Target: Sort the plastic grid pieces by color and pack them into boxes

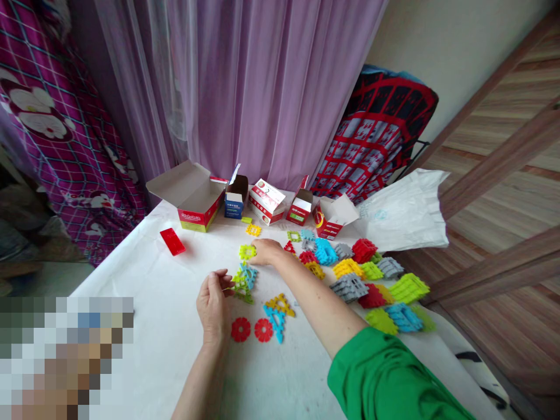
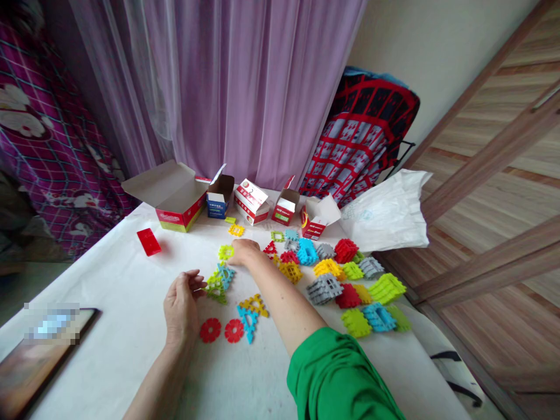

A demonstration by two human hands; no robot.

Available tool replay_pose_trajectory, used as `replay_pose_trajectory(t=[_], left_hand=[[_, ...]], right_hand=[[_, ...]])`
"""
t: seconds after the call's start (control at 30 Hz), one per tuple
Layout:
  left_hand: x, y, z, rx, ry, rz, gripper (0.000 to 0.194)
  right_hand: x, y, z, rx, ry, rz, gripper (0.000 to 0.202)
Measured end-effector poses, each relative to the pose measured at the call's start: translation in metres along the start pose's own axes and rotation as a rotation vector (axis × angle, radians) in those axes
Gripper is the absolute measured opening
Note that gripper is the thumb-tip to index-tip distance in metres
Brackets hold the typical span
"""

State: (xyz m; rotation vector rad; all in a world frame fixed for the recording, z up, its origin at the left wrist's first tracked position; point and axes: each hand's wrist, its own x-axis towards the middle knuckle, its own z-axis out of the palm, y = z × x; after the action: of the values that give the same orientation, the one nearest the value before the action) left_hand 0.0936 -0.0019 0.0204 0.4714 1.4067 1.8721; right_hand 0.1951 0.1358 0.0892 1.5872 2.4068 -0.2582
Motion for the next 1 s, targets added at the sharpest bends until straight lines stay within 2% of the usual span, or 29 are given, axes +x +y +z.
replay_pose_trajectory(t=[0.13,0.27,0.33,0.43,0.57,0.77,0.87,1.0], left_hand=[[0.000,0.001,0.000,-0.011,0.004,-0.014,0.039],[0.000,0.005,0.002,0.002,0.013,-0.020,0.037],[0.000,0.007,0.003,0.013,0.010,-0.018,0.036],[0.000,0.009,0.005,0.029,0.024,-0.026,0.034],[0.000,0.009,0.005,0.034,0.024,-0.014,0.035],[0.000,0.004,0.002,0.015,0.002,0.006,0.040],[0.001,0.004,0.001,0.013,0.000,0.009,0.040],[0.000,0.006,-0.001,0.005,-0.021,-0.011,0.035]], right_hand=[[-0.003,0.000,-0.001,0.003,0.017,0.001,0.051],[-0.009,0.003,-0.005,0.003,0.087,0.027,0.035],[-0.013,0.006,-0.006,-0.004,0.099,0.034,0.033],[-0.018,0.009,-0.003,-0.005,0.115,0.010,0.041],[-0.021,0.005,0.007,-0.015,0.151,-0.092,0.052],[-0.017,-0.001,0.018,0.006,0.184,-0.094,0.043],[-0.020,0.004,0.017,0.041,0.234,-0.084,0.053],[-0.040,0.022,0.012,0.179,0.365,-0.093,0.057]])
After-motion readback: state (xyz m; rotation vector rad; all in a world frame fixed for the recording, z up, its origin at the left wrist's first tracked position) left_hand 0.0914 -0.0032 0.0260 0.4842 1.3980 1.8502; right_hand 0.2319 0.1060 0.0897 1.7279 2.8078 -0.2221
